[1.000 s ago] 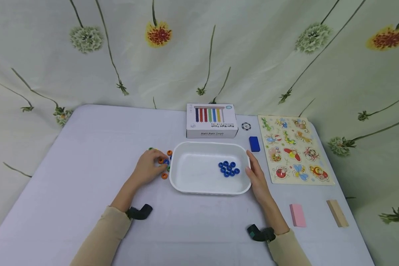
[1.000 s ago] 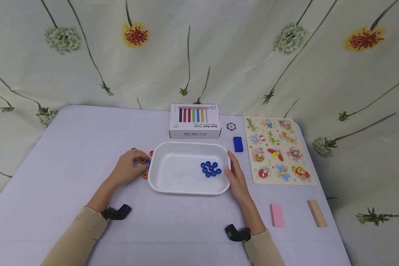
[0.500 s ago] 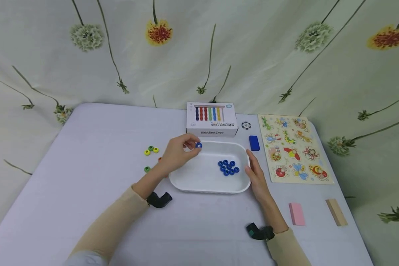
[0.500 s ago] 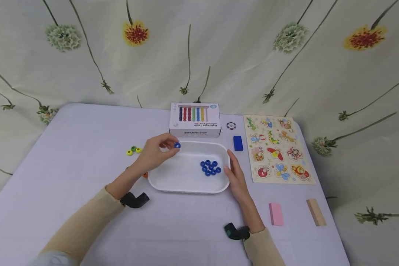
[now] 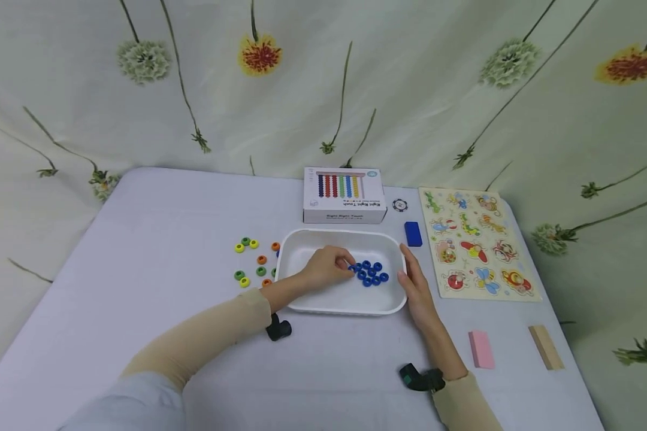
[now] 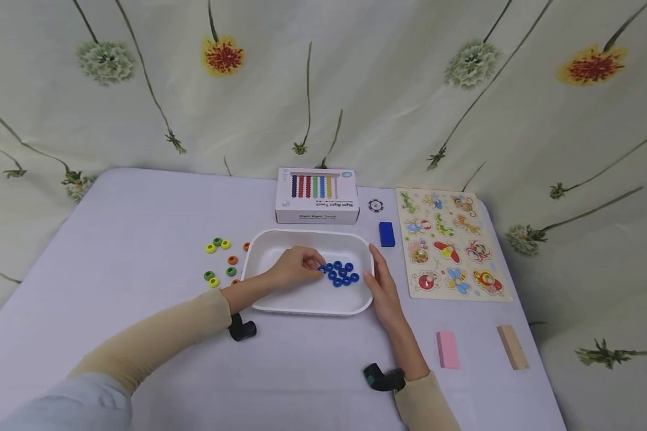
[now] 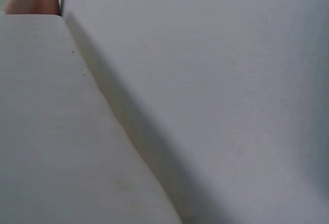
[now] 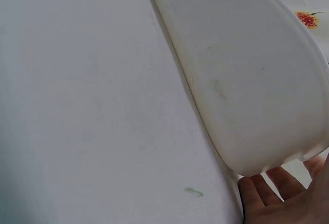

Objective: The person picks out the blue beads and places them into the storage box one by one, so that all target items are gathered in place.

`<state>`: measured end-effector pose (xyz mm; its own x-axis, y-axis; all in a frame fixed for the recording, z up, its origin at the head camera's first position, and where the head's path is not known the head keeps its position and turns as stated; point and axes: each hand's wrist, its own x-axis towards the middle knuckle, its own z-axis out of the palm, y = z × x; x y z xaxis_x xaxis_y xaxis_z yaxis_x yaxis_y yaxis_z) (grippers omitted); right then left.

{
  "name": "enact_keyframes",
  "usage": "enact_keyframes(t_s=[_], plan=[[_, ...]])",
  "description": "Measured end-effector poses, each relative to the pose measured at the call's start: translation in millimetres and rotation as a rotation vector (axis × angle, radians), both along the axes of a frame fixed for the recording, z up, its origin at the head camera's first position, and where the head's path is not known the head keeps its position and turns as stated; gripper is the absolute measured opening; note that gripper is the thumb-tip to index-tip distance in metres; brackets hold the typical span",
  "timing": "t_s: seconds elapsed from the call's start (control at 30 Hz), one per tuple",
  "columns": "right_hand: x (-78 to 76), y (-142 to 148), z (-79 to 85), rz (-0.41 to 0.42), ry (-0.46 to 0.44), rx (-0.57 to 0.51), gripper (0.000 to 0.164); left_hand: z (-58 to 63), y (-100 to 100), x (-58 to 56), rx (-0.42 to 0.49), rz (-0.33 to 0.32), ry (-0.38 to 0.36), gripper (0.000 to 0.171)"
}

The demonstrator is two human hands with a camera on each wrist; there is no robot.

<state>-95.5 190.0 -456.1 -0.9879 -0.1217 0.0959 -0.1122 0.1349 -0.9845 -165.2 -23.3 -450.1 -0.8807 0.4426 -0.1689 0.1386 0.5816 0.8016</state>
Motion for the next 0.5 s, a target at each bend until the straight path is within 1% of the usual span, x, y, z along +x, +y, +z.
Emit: enact_keyframes(t_s=[0.13,0.27,0.33,0.4,0.5], plan=[[0.4,2,0.9,0.001,0.007,0.003,0.05,2.2,6,1.5,-0.096,-0.033,0.025,0.019],[-0.3,4,0.5,-0.011,0.006,-0.003,0.05,1.5,10,1.8,-0.146,-0.045,0.059,0.023],[-0.8,4,-0.6,-0.013,0.003,-0.013,0.05,1.3,9,2.4,-0.147,-0.04,0.074,0.025],[-1.3,3,-1.6,-0.009,-0.001,-0.026,0.051,2.6,6,4.3,-0.133,-0.035,0.106,0.028],[-1.7,1,-3.0,0.0,-0.007,-0.048,0.054,11.4,-4,10.4,-0.083,-0.021,0.188,0.031]])
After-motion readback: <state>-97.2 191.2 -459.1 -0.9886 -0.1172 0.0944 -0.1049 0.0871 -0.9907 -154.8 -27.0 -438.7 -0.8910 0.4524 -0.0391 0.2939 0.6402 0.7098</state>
